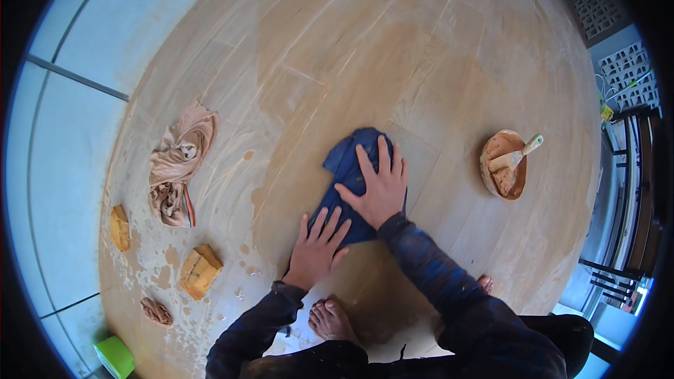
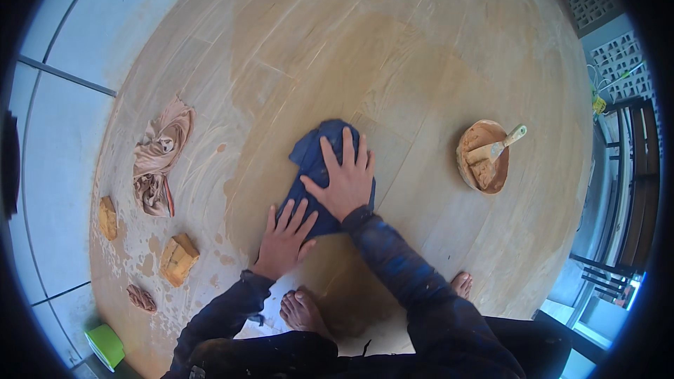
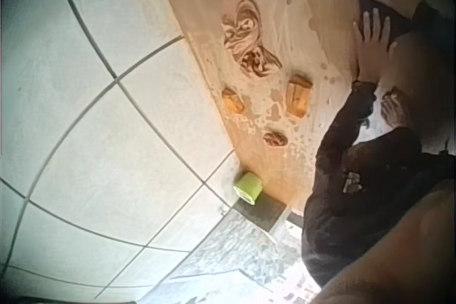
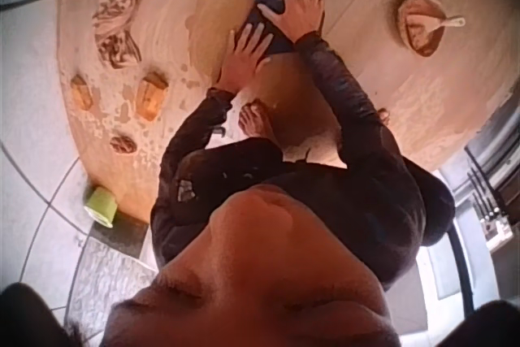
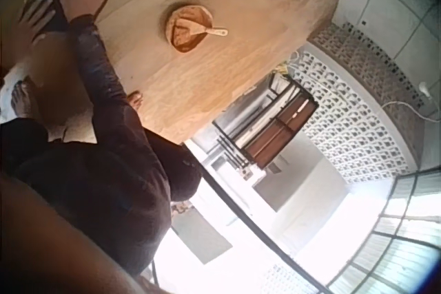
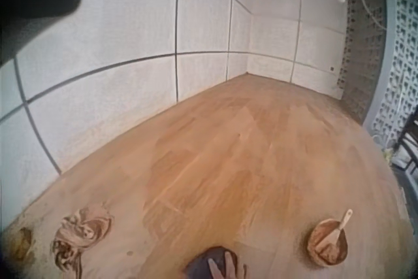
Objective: The person wipes a section of wooden floor with a blue cloth, applies a paste-like filler from a bowl into floor gaps using a spatula and their fingers, and then wipes the surface again with the cloth.
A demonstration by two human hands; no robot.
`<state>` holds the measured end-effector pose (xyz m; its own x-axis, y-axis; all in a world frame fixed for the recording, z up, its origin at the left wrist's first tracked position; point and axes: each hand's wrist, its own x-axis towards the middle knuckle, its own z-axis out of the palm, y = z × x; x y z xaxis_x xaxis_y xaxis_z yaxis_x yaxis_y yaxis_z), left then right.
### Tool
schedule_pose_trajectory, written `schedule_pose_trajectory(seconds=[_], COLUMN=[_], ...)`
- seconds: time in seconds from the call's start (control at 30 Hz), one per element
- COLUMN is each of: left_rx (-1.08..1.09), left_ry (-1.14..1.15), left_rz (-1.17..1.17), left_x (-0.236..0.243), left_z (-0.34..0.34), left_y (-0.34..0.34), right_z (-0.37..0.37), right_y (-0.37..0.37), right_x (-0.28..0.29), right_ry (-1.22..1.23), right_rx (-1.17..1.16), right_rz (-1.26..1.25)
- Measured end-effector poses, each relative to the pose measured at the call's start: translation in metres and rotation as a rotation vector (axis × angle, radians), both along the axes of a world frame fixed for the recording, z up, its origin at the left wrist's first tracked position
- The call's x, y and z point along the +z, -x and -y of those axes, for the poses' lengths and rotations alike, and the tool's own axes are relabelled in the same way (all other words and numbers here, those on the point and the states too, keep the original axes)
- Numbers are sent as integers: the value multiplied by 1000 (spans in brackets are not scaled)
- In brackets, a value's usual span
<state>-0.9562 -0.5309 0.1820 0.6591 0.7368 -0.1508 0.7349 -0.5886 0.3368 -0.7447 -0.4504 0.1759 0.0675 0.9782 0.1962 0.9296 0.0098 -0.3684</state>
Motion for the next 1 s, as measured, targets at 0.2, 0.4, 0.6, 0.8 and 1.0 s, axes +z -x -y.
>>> schedule_pose_trajectory(seconds=[0.2, 0.4, 0.6, 0.8, 1.0], left_rx=[167, 308, 360, 353, 287], left_ry=[-188, -133, 135, 234, 116], left_rz=[168, 177, -11, -91, 67], left_x=[-15, -18, 8, 24, 26], left_z=[-193, -198, -12, 197, 69], left_y=[-61, -13, 104, 203, 155], right_z=[-231, -269, -92, 66, -10], right_y=[-52, 1, 141, 213, 155], right_x=[-25, -31, -3, 6, 4], right_ry=[-145, -142, -27, 85, 15], right_rx=[95, 246, 465, 789, 515], right_rz=[75, 32, -194, -405, -366])
